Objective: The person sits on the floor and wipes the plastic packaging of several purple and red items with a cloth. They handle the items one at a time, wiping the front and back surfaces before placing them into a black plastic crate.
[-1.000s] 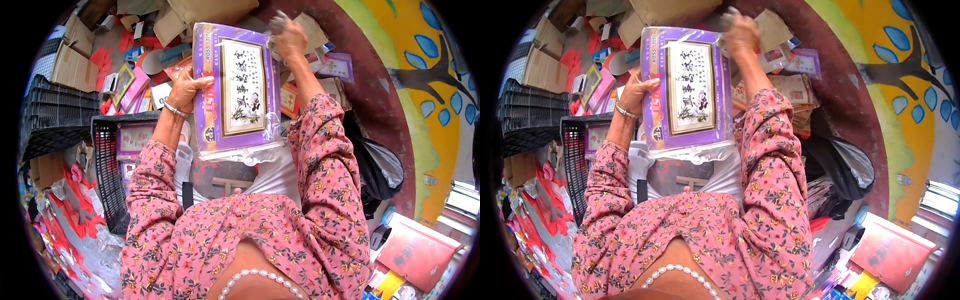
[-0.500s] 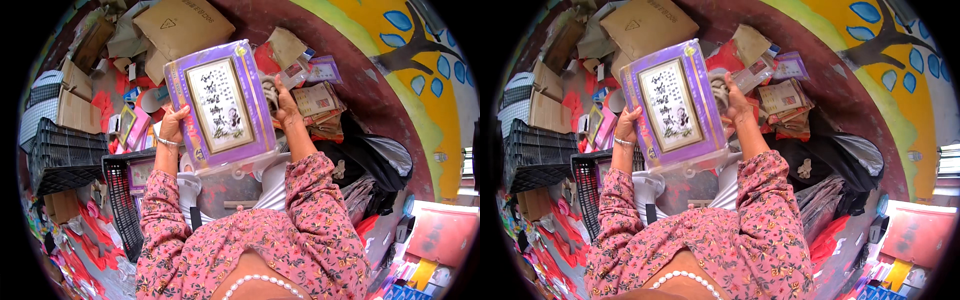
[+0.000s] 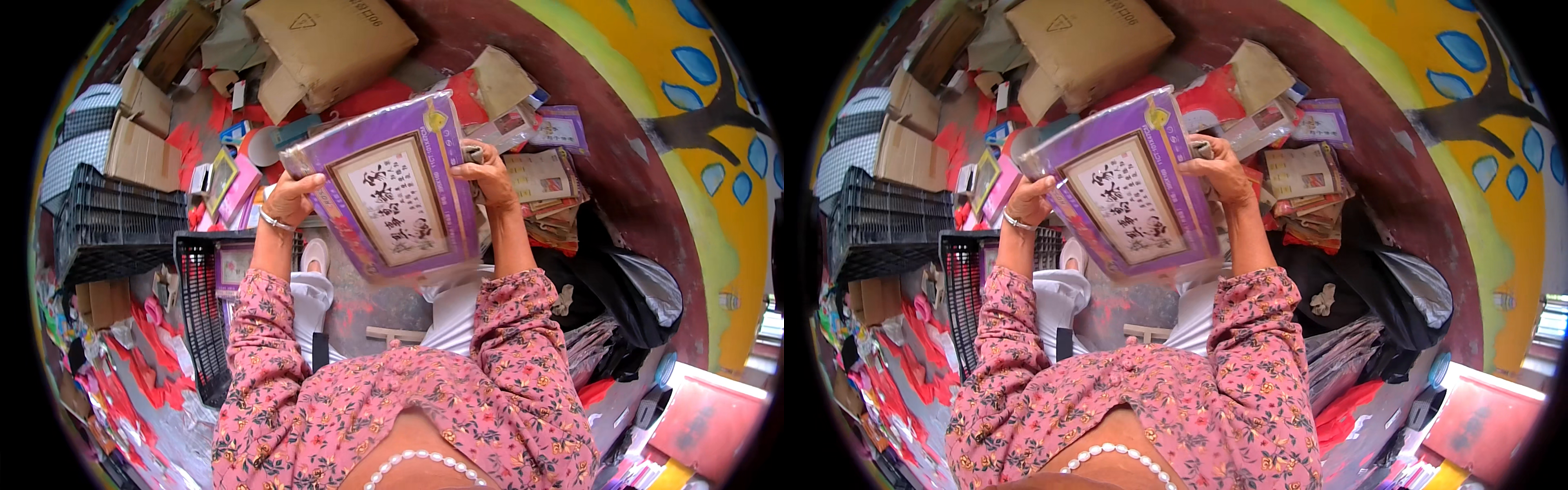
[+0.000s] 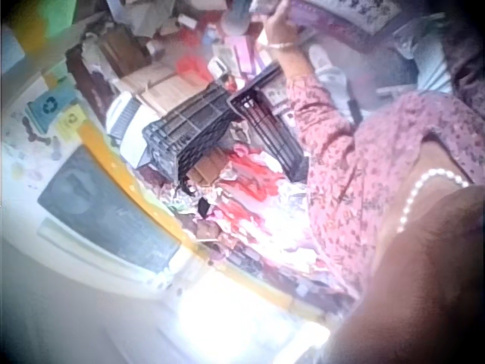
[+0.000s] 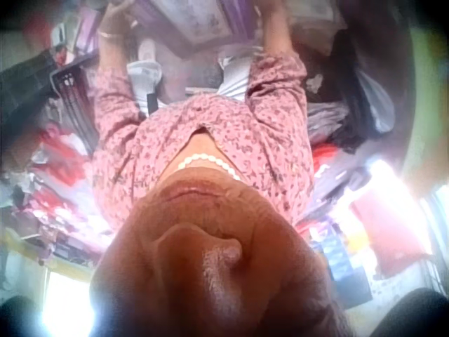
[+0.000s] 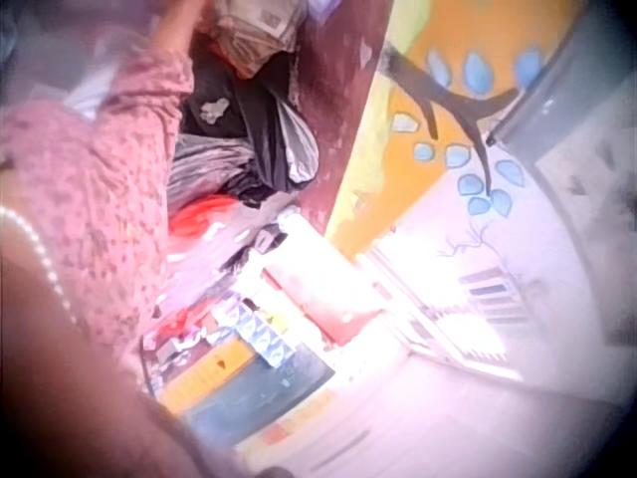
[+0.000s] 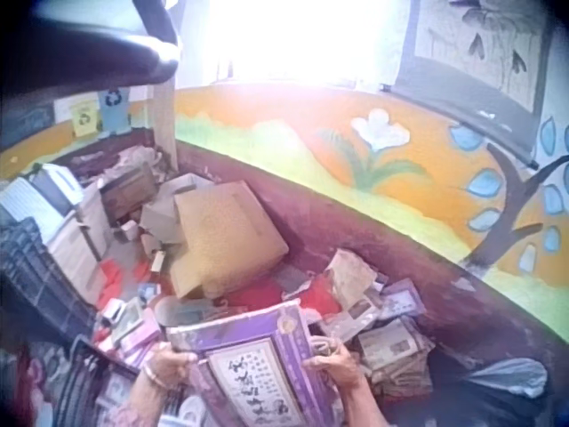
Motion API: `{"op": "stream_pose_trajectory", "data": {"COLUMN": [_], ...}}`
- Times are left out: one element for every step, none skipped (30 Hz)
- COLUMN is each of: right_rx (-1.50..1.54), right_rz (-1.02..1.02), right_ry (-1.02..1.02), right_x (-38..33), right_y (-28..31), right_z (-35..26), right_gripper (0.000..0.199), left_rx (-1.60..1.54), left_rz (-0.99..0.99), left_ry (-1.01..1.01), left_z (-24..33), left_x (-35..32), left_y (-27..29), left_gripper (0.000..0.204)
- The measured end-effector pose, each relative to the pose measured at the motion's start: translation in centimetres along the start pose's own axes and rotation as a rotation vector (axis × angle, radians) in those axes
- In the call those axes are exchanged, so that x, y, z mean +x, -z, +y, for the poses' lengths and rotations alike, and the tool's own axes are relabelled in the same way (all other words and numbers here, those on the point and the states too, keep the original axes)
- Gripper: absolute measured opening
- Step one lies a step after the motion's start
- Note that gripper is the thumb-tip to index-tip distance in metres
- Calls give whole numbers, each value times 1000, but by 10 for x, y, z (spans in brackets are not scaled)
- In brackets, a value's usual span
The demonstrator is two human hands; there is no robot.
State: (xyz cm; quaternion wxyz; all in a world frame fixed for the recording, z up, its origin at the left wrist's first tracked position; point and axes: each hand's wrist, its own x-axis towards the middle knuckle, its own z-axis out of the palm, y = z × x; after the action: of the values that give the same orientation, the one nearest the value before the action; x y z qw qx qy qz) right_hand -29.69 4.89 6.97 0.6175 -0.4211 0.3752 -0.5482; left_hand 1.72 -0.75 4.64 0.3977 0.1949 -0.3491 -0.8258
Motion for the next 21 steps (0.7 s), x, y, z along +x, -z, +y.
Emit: {"op": "stream_pose_trajectory", "data": {"right_rx": [7, 15, 0, -14, -27, -42, -11, -11, -4, 2, -3, -36, -69, -110, -413, -705, -978, -1250, -1289, -1329, -1358], "right_rz": [-10, -18, 0, 20, 43, 62, 137, 315, 488, 660, 831, 789, 741, 699, 629, 537, 466, 377, 397, 415, 427], "right_ry": [-29, -56, -55, -53, -50, -46, -16, 29, 71, 114, 222, 293, 361, 436, 610, 766, 914, 1047, 1046, 1046, 1053], "right_x": [1, 2, 3, 5, 8, 10, 12, 15, 20, 23, 22, 19, 12, 7, 8, 14, 26, 38, 46, 55, 65], "right_y": [3, 4, 6, 7, 8, 9, 7, 15, 22, 28, 36, 18, -14, -41, -63, -84, -92, -91, -84, -77, -75], "right_z": [2, 5, 4, 4, 5, 4, 2, 0, -3, -6, -11, -22, -38, -51, -52, -42, -26, -9, 2, 12, 18], "right_gripper": [27, 27, 26, 25, 24, 24, 17, 15, 12, 11, 7, 6, 6, 7, 9, 12, 15, 17, 18, 19, 20], "left_rx": [-14, -28, -3, 22, 48, 75, 45, 43, 45, 47, 40, 52, 64, 70, 74, 87, 96, 103, 110, 116, 234], "left_rz": [-23, -47, -1, 42, 84, 127, 155, 177, 205, 233, 223, 240, 259, 269, 255, 255, 249, 238, 230, 223, 255], "left_ry": [-25, -47, -47, -46, -43, -44, -73, -82, -91, -101, -113, -113, -116, -118, -117, -114, -110, -82, -66, -51, -47], "left_z": [0, 0, -2, -5, -8, -11, -13, -15, -17, -18, -17, -17, -17, -18, -20, -21, -24, -26, -24, -24, -25], "left_x": [1, 0, 1, 1, -1, -1, 0, 3, 4, 5, 6, 5, 3, 3, 4, 3, 3, 1, 0, -1, -2], "left_y": [-2, -4, -6, -9, -13, -18, -25, -25, -23, -23, -24, -24, -22, -23, -25, -23, -24, -25, -28, -28, -20], "left_gripper": [53, 53, 50, 48, 46, 44, 37, 37, 38, 38, 36, 35, 34, 34, 33, 32, 31, 32, 33, 34, 35]}}
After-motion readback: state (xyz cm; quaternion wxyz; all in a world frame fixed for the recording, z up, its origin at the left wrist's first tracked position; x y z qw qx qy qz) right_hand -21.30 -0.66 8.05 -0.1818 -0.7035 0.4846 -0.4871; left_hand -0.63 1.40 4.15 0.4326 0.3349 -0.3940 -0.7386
